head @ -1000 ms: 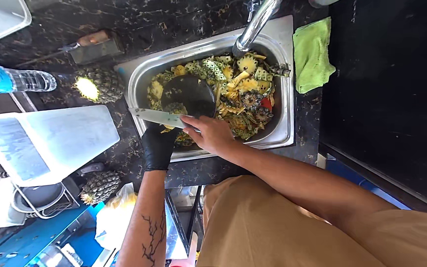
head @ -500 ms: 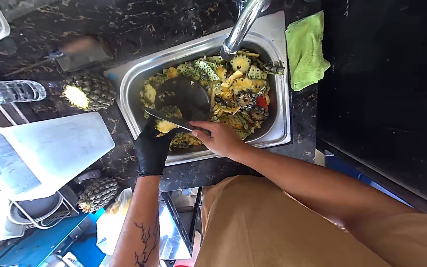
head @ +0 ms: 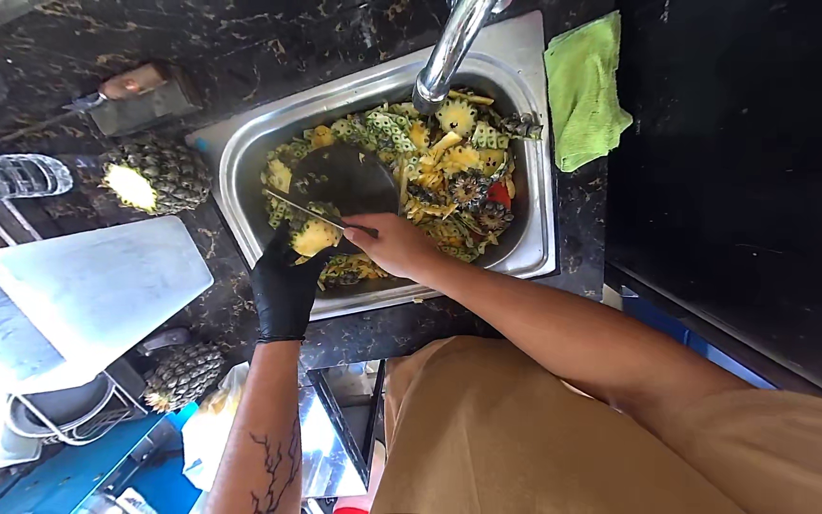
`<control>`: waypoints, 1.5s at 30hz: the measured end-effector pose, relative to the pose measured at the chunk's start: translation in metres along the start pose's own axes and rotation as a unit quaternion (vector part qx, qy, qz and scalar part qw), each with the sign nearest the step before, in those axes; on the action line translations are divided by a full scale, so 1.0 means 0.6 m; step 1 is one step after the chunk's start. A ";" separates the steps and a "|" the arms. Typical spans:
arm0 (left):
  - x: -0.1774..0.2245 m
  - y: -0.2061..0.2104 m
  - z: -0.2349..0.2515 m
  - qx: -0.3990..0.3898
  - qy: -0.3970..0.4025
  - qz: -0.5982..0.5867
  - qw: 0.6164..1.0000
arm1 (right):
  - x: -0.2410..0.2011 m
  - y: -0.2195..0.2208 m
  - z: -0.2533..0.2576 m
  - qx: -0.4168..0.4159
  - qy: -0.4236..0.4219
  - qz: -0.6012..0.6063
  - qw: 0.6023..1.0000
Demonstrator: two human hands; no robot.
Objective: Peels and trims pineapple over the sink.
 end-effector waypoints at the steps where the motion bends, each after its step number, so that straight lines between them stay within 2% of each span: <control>1: -0.001 0.000 0.000 -0.001 0.000 -0.003 1.000 | 0.000 -0.002 -0.008 -0.001 0.002 0.004 1.000; 5: 0.001 0.005 -0.001 0.002 -0.011 -0.019 1.000 | 0.034 -0.013 -0.047 0.001 0.027 0.008 1.000; 10: 0.003 0.004 -0.002 0.010 -0.005 0.003 1.000 | 0.037 0.012 0.043 -0.004 0.005 0.068 0.998; 12: 0.006 0.003 -0.004 0.006 -0.004 0.026 1.000 | 0.041 0.010 0.049 -0.005 0.005 0.057 0.998; 16: 0.009 0.002 -0.006 0.007 -0.012 0.031 0.999 | 0.083 -0.045 -0.004 -0.021 0.032 0.006 0.999; 20: 0.005 -0.009 0.004 -0.029 0.022 0.056 0.998 | 0.099 -0.111 -0.035 0.038 0.073 0.080 0.993; 22: 0.004 -0.019 0.017 -0.055 0.050 0.066 0.995 | 0.072 -0.116 -0.046 0.063 0.046 0.030 0.997; 25: 0.004 -0.022 0.018 -0.064 0.059 0.061 0.994 | 0.018 -0.067 -0.071 0.079 -0.013 -0.076 0.994; 28: 0.017 -0.013 -0.003 -0.019 0.061 0.045 0.997 | -0.020 -0.020 -0.076 0.075 -0.093 -0.165 0.979; 30: 0.023 -0.003 -0.015 0.015 0.021 0.053 0.998 | -0.028 -0.006 -0.067 0.071 -0.123 -0.210 0.967; 33: 0.010 0.011 -0.014 0.042 -0.002 0.065 0.997 | -0.028 -0.003 -0.057 0.073 -0.129 -0.250 0.957; 37: -0.004 0.018 -0.009 0.063 0.014 0.003 0.998 | -0.023 0.000 -0.062 0.096 -0.119 -0.304 0.940; 40: 0.034 0.016 -0.019 0.047 -0.034 -0.047 0.997 | -0.022 0.010 -0.057 0.146 -0.146 -0.324 0.923; 43: -0.019 0.016 -0.001 0.070 0.021 -0.050 0.996 | -0.024 0.027 -0.031 0.169 -0.167 -0.324 0.916; 45: -0.030 0.015 0.003 0.066 0.028 -0.058 0.996 | -0.028 0.031 -0.021 0.168 -0.171 -0.317 0.917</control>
Point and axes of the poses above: each hand's wrist, its own z-axis towards the middle knuckle, its own y-axis out of the palm, x = y × z, the point moved 3 cm from there along z, towards the middle knuckle, and after that the axes turned 7 degrees about -z, right-handed, at the moved point
